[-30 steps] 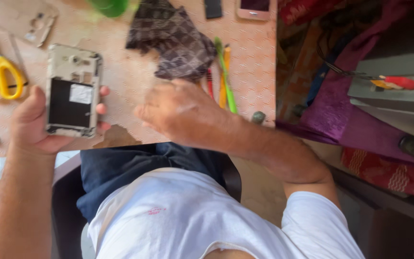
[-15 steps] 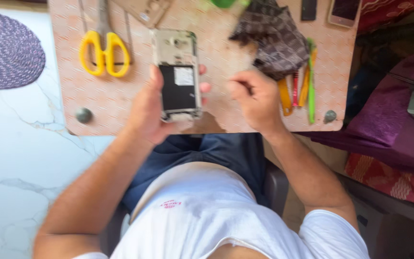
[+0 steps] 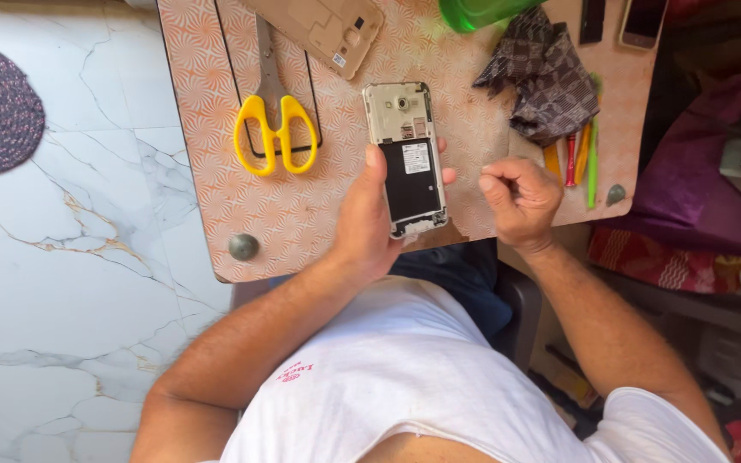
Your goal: The person removes the back cover and internal components of a mobile phone by hand, then places a red battery into the phone casing and secures the assembly by pressing the parts together.
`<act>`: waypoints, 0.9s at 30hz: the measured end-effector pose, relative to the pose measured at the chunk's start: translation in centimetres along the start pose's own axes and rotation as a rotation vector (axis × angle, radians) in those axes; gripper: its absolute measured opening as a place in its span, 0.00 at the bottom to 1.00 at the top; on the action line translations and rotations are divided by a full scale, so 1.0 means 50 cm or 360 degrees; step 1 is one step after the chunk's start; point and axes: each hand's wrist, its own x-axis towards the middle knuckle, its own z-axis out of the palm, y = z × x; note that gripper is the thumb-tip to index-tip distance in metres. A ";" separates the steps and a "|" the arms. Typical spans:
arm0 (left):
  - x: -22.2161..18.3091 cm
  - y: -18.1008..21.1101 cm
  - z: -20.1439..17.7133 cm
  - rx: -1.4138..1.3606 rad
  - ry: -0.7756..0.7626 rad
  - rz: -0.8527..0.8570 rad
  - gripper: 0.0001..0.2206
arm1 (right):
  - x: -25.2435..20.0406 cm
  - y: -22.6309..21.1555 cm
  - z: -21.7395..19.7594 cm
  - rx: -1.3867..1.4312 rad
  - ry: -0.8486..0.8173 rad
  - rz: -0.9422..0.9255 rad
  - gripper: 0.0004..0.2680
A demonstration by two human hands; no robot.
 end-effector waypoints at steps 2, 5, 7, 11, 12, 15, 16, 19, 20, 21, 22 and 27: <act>-0.004 -0.002 0.001 -0.0007 0.0007 0.0043 0.33 | 0.002 -0.007 0.004 -0.0007 -0.0007 0.0008 0.03; -0.009 -0.001 -0.006 -0.0035 -0.0050 0.0047 0.35 | 0.009 -0.009 0.000 -0.0031 -0.0038 -0.0035 0.02; -0.007 -0.003 -0.011 -0.0050 -0.0103 0.0028 0.36 | 0.011 -0.008 -0.001 -0.0083 -0.0046 -0.0075 0.02; -0.007 0.001 -0.013 0.0021 -0.0105 0.0036 0.37 | 0.012 -0.012 0.003 -0.0026 -0.0045 -0.0057 0.03; -0.008 -0.001 -0.011 0.0056 -0.0088 0.0047 0.37 | 0.011 -0.012 0.002 -0.0004 -0.0046 -0.0050 0.03; -0.009 -0.009 -0.013 0.0135 -0.0088 0.0050 0.37 | 0.007 -0.007 -0.001 0.0054 -0.0044 -0.0034 0.03; -0.008 -0.009 -0.016 0.0090 -0.0130 0.0005 0.38 | 0.006 -0.005 -0.002 0.0074 -0.0044 -0.0031 0.03; -0.004 -0.006 -0.019 0.0027 -0.0195 -0.0074 0.40 | 0.005 0.000 -0.007 0.0151 -0.0067 -0.0064 0.03; -0.006 -0.006 -0.016 0.0052 -0.0168 -0.0061 0.40 | 0.005 0.001 -0.008 0.0189 -0.0069 -0.0065 0.03; -0.007 -0.005 -0.012 0.0076 -0.0141 -0.0048 0.40 | 0.003 0.001 -0.008 0.0228 -0.0072 -0.0066 0.02; -0.007 -0.005 -0.009 0.0100 -0.0173 -0.0020 0.41 | 0.002 0.002 -0.009 0.0267 -0.0076 -0.0065 0.02; -0.007 -0.016 0.003 0.0233 -0.0210 0.0102 0.41 | -0.001 0.013 -0.010 0.0248 -0.0088 -0.0117 0.02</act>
